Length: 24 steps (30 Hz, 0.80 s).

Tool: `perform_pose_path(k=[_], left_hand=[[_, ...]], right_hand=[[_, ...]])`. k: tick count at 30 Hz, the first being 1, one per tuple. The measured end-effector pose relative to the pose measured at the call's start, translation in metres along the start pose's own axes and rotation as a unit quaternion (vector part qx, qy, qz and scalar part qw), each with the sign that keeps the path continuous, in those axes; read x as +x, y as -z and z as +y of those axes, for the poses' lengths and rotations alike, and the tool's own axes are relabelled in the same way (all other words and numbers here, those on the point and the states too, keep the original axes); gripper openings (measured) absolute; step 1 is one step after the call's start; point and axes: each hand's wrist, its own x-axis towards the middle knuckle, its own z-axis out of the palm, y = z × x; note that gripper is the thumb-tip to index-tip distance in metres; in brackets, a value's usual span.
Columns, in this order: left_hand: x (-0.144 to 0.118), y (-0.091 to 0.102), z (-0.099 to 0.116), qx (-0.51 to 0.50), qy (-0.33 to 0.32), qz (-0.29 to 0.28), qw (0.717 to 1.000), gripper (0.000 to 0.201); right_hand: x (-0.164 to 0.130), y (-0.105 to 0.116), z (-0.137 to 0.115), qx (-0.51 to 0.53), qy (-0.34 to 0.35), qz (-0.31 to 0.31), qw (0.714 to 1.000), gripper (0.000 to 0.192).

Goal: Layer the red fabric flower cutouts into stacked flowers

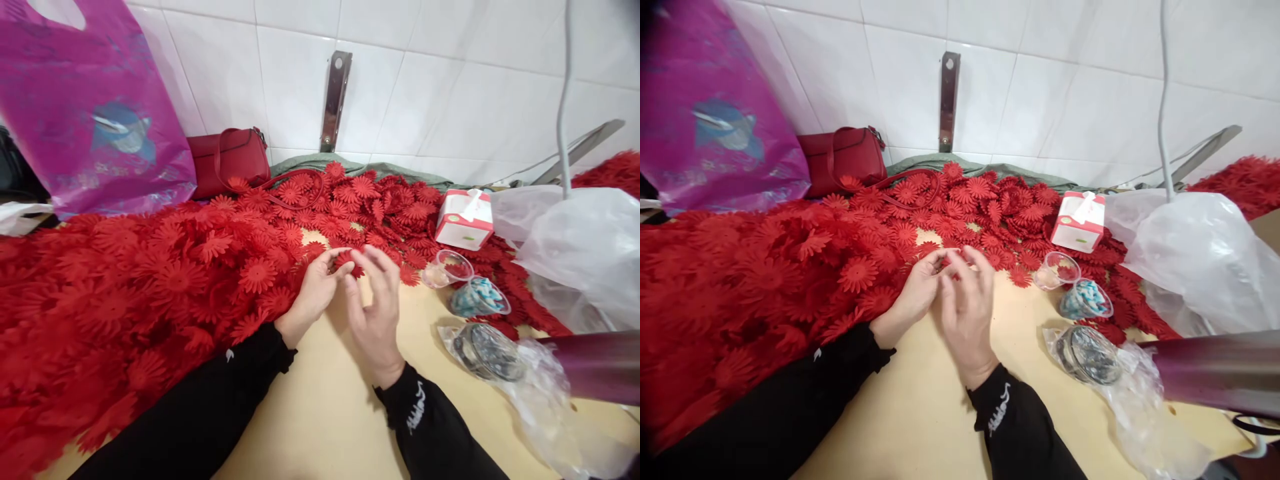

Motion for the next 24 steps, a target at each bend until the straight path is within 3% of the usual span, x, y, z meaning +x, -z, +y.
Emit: perform_pose_path(k=[2, 5, 10, 14, 17, 21, 24], left_hand=[[0.002, -0.003, 0.003, -0.019, -0.007, -0.015, 1.000, 0.040], [0.003, -0.005, 0.005, -0.020, -0.013, -0.015, 1.000, 0.034], [0.001, -0.006, 0.006, -0.016, -0.013, -0.010, 1.000, 0.030], [0.000, -0.006, 0.010, -0.012, 0.019, -0.043, 0.999, 0.033], [0.000, -0.005, 0.011, 0.006, 0.042, -0.053, 0.998, 0.036], [0.000, -0.003, 0.006, 0.031, 0.000, -0.031, 0.999, 0.029], [0.000, -0.003, 0.003, 0.008, 0.000, -0.010, 1.000, 0.028]], right_hand=[[0.005, 0.005, 0.017, -0.008, -0.066, 0.039, 0.997, 0.035], [0.010, 0.009, 0.033, 0.026, -0.115, 0.025, 0.993, 0.029], [0.010, 0.006, 0.035, 0.132, -0.193, -0.009, 0.972, 0.023], [0.010, 0.004, 0.041, 0.197, -0.257, 0.020, 0.946, 0.026], [0.012, 0.004, 0.049, 0.251, -0.288, 0.063, 0.922, 0.027], [0.017, 0.005, 0.056, 0.351, -0.305, 0.111, 0.878, 0.029], [0.020, 0.008, 0.058, 0.378, -0.299, 0.119, 0.868, 0.032]])
